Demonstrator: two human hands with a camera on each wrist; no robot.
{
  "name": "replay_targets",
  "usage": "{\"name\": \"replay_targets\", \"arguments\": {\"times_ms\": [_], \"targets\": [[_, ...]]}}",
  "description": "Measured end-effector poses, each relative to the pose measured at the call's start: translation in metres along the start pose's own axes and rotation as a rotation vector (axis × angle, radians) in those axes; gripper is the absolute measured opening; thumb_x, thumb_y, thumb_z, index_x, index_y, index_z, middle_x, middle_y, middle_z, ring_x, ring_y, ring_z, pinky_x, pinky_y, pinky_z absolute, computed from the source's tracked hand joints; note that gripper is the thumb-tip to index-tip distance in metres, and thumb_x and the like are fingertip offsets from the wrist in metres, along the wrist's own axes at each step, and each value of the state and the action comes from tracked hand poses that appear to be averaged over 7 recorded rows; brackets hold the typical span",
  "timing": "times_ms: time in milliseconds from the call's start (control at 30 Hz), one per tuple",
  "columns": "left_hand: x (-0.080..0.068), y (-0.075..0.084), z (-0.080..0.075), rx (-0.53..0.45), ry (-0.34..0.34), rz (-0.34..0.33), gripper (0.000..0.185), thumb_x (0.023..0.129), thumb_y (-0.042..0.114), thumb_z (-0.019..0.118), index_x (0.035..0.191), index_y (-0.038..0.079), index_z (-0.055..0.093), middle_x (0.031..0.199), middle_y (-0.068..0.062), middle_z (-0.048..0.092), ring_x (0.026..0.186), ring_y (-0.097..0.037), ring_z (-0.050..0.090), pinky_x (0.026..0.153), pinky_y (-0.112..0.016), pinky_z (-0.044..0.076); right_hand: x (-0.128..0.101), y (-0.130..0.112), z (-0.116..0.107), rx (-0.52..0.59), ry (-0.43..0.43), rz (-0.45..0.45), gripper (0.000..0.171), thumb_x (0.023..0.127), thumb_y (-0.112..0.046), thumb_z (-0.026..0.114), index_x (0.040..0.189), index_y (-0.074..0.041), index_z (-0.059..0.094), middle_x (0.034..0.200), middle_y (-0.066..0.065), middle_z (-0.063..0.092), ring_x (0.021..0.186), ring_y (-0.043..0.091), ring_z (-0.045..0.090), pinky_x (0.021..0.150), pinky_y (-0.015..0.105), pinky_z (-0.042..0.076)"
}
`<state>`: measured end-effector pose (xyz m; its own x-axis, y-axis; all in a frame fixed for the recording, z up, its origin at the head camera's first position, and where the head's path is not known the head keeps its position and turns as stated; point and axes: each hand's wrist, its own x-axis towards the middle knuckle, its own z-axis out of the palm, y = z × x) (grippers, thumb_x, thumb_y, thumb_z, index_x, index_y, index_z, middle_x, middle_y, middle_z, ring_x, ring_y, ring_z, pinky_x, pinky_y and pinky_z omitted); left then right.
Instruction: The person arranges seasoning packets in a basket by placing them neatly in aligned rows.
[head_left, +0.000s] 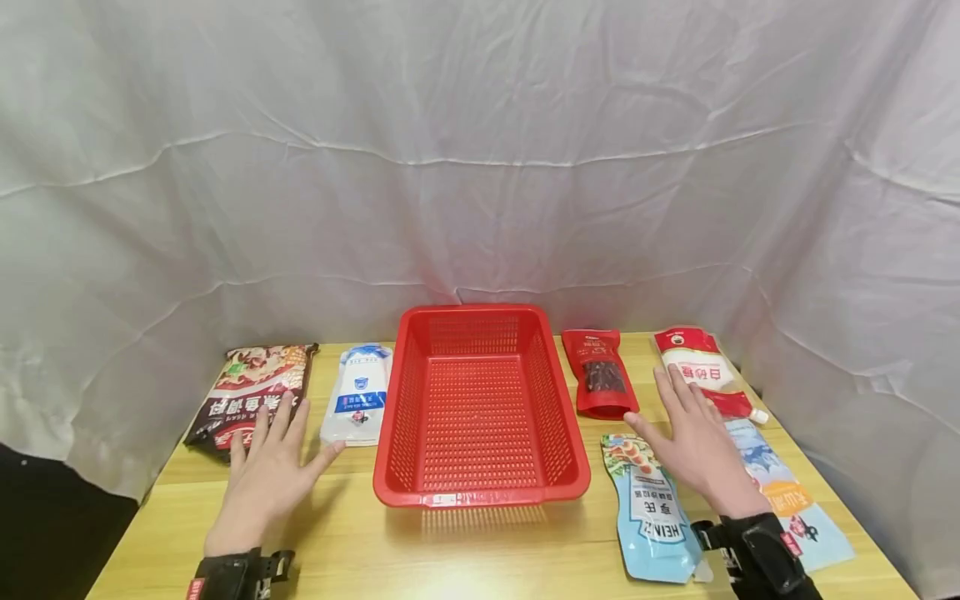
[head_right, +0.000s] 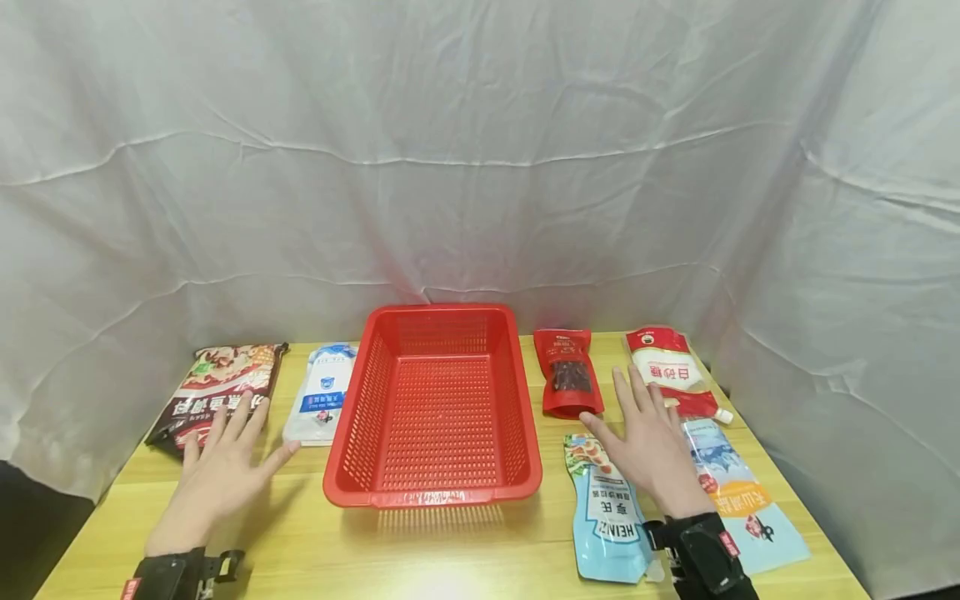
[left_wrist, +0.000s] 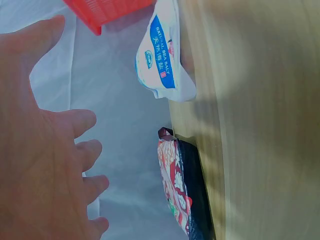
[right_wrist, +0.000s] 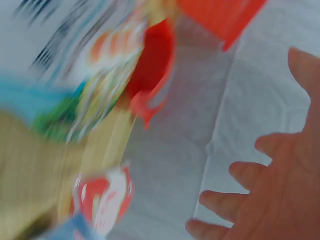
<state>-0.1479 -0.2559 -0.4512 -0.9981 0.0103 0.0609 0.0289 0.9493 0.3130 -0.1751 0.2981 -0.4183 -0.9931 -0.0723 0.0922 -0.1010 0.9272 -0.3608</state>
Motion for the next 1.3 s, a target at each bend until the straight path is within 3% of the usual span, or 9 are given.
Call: {"name": "replay_targets", "arguments": {"times_ms": [200,333,467,567,800,1033,1300], "targets": [[0.011,-0.007,-0.003,-0.044,-0.022,-0.003,0.094,0.103,0.068,0.041,0.165,0.003,0.015,0.170,-0.027,0.002,0.150,-0.062,0.002,0.110,-0.085,-0.003,0.003,-0.021,-0.009,0.248,-0.018,-0.011,0.094,0.101,-0.062,0.054,0.169,-0.020,0.003,0.172,0.022,0.012,0.151,0.053,0.023,0.109,0.077,0.032],[0.021,-0.016,-0.007,-0.101,-0.021,-0.024,0.096,0.103,0.068,0.040,0.165,0.001,0.011,0.170,-0.027,-0.004,0.149,-0.063,0.001,0.110,-0.084,-0.002,0.007,-0.040,-0.007,0.419,-0.018,-0.047,0.086,0.104,-0.048,0.060,0.168,-0.013,0.014,0.164,0.027,0.032,0.144,0.051,0.039,0.105,0.066,0.048],[0.032,-0.030,-0.011,-0.144,0.019,-0.051,0.098,0.103,0.066,0.045,0.164,-0.002,0.011,0.169,-0.031,-0.002,0.147,-0.064,0.008,0.110,-0.084,0.005,0.011,-0.059,0.003,0.550,-0.045,-0.070,0.081,0.103,-0.035,0.066,0.166,-0.009,0.023,0.148,0.028,0.054,0.134,0.047,0.054,0.092,0.052,0.060],[0.040,-0.038,-0.014,-0.156,0.047,-0.067,0.096,0.103,0.063,0.049,0.163,-0.003,0.014,0.167,-0.034,0.003,0.146,-0.065,0.015,0.111,-0.083,0.011,0.015,-0.069,0.012,0.601,-0.079,-0.058,0.079,0.102,-0.030,0.069,0.165,-0.009,0.026,0.148,0.027,0.053,0.131,0.044,0.059,0.087,0.044,0.062],[0.073,-0.046,-0.022,-0.114,0.042,-0.120,0.090,0.102,0.051,0.055,0.160,-0.008,0.020,0.163,-0.039,0.013,0.144,-0.064,0.023,0.110,-0.080,0.023,0.018,-0.081,0.032,0.664,-0.165,-0.002,0.079,0.102,-0.026,0.068,0.165,-0.008,0.024,0.164,0.024,0.033,0.127,0.044,0.061,0.087,0.044,0.063],[0.110,-0.046,-0.029,-0.040,0.001,-0.144,0.082,0.100,0.036,0.055,0.155,-0.016,0.024,0.159,-0.043,0.018,0.143,-0.063,0.025,0.111,-0.077,0.029,0.016,-0.086,0.049,0.771,-0.214,0.061,0.076,0.103,-0.017,0.065,0.167,-0.015,0.023,0.152,0.025,0.049,0.115,0.039,0.068,0.079,0.043,0.065],[0.140,-0.043,-0.027,-0.021,-0.054,-0.188,0.077,0.097,0.034,0.053,0.150,-0.018,0.031,0.151,-0.044,0.028,0.139,-0.063,0.030,0.107,-0.079,0.031,0.014,-0.090,0.055,0.793,-0.181,0.024,0.070,0.107,-0.011,0.056,0.167,-0.011,0.021,0.147,0.030,0.050,0.104,0.036,0.072,0.078,0.044,0.065]]}}
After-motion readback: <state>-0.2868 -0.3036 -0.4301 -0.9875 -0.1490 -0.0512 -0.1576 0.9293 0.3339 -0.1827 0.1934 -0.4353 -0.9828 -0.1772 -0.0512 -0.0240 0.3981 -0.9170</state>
